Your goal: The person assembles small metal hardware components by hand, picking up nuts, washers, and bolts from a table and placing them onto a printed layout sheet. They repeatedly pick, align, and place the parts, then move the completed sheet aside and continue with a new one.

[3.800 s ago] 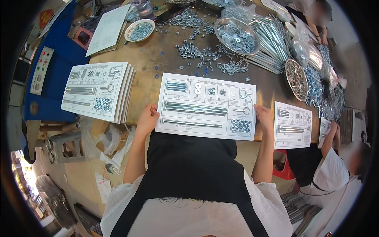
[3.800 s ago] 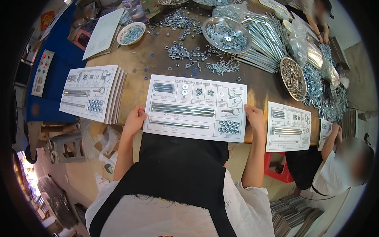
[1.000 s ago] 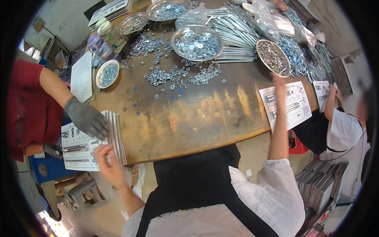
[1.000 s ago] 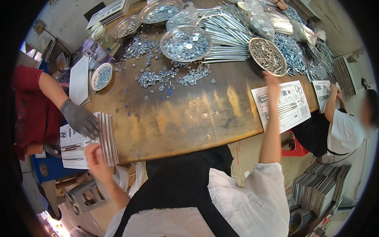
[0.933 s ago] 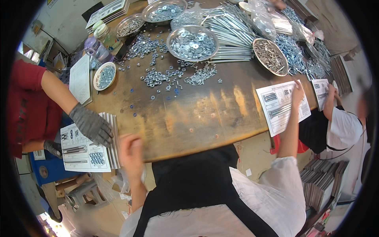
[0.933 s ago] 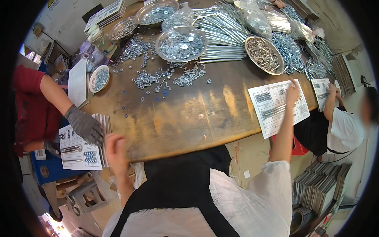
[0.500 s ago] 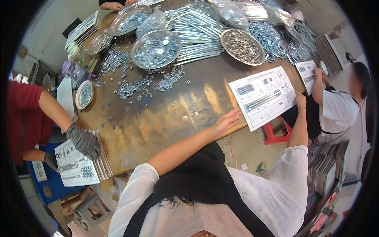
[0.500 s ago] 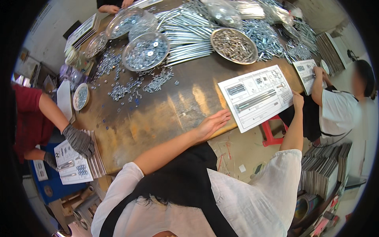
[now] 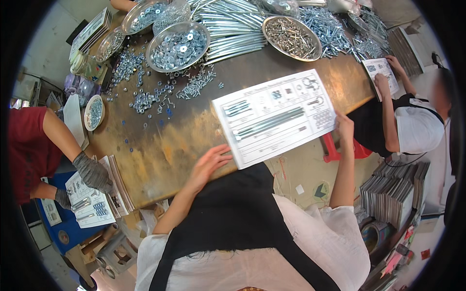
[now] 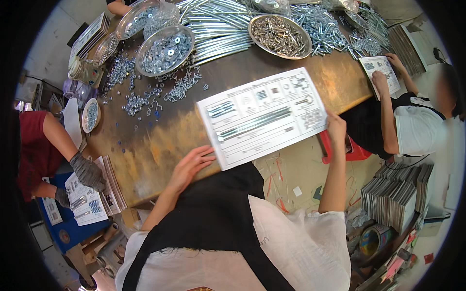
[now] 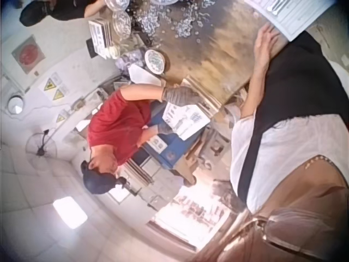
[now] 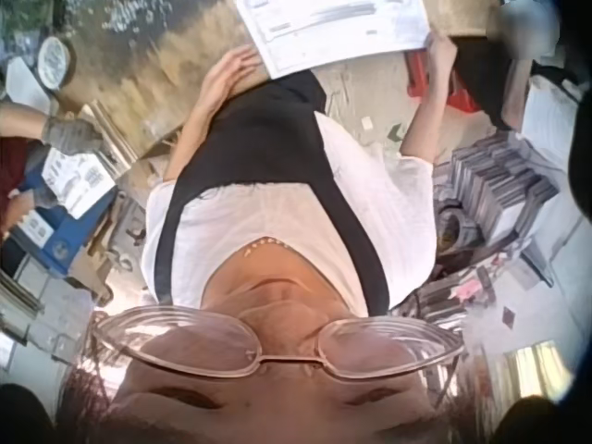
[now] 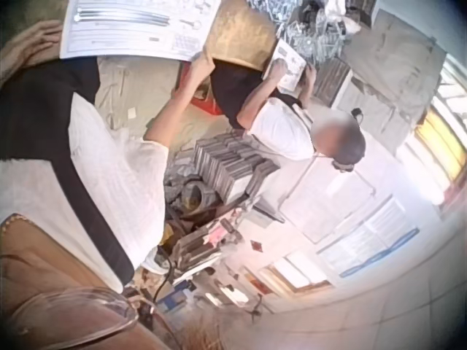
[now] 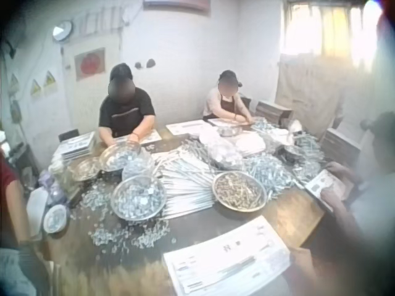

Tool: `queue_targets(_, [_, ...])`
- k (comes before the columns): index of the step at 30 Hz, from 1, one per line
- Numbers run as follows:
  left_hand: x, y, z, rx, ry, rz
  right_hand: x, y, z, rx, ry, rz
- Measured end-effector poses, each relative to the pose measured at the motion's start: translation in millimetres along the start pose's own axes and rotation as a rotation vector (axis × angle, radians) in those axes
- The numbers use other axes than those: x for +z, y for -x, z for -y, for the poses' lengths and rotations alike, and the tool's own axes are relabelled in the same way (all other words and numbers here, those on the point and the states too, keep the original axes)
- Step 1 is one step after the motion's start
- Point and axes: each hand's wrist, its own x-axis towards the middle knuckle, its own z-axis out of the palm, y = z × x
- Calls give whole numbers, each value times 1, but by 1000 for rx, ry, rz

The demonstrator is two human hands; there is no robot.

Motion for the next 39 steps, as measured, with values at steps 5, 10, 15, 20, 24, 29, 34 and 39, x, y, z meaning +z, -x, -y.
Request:
queue_targets(5, [-56,72,2,49,-98,-387,76,100,17,56,-28,114])
queue_targets(10, [-105,125,3,106,-187,-693,140,172,40,166,-92,282])
queue_targets(15, [-140,158,0,134,-229,-833,184,212,52,186,-202,387])
queue_targets(20, [-161,177,-1,160,-211,-881,204,222,45,106,-116,458])
queue_targets(24, [-158,180,-3,238,-224,-915,200,223,69,26,-77,399])
queue_targets(29, [-85,137,-42,415,-407,-601,232,226,101,312,-952,848])
queue_targets(34, [3,57,-89,898,-1182,-659,303,278,153,429,-929,929])
queue_targets(39, [0,48,-94,789,-1186,-602,309,293,157,431,-917,1053])
